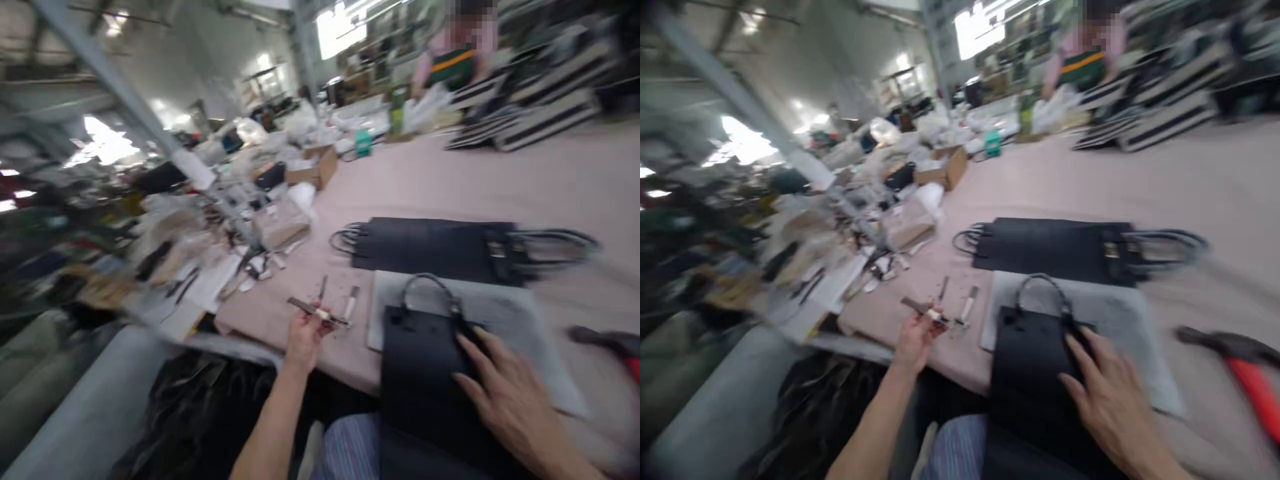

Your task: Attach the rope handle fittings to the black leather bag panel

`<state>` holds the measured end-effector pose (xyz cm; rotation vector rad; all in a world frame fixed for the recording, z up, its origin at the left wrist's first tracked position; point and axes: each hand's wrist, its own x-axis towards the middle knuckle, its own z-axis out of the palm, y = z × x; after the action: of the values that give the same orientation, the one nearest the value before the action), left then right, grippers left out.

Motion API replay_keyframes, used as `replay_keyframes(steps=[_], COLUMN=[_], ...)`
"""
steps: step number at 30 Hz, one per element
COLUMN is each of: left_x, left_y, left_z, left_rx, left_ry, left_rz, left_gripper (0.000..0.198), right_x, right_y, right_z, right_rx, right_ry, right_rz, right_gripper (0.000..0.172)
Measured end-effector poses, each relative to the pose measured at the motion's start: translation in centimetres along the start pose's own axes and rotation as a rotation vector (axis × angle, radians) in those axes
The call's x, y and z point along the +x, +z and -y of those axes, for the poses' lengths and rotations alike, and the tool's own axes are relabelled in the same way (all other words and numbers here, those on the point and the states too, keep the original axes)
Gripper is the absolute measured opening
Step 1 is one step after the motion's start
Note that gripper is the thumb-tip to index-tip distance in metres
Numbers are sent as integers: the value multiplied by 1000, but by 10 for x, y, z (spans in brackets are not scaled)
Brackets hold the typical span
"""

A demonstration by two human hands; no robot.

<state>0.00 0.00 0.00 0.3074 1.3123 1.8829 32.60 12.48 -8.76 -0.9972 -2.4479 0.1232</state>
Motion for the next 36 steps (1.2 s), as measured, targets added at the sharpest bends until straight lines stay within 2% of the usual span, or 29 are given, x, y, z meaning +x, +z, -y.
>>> replay_keyframes(steps=[2,6,9,12,16,22,27,36], left_x=[18,34,37,39,39,34,37,40], left_y=[33,80,107,123,128,125,123,122], left_z=[23,42,59,77,88,96,104,107], left_rx=[45,266,377,528,697,767,664,641], left_ry=[-39,67,172,238,324,415,325,287], left_rz=[127,319,437,514,529,512,457,483], left_gripper=[48,41,31,18,10,8,15,17], right_x=[-7,-1,2,2,3,4,4,3], right_y=[-7,-7,-9,-13,-16,-18,-18,-17], right_z=[-8,-2,4,5,6,9,8,7], right_rx=[-74,-53,-23,-18,-35,-50,-34,6], right_ry=[81,140,159,170,183,194,194,201], right_rz=[4,27,36,39,46,49,56,40], right_gripper=[49,50,52,52,51,53,52,51])
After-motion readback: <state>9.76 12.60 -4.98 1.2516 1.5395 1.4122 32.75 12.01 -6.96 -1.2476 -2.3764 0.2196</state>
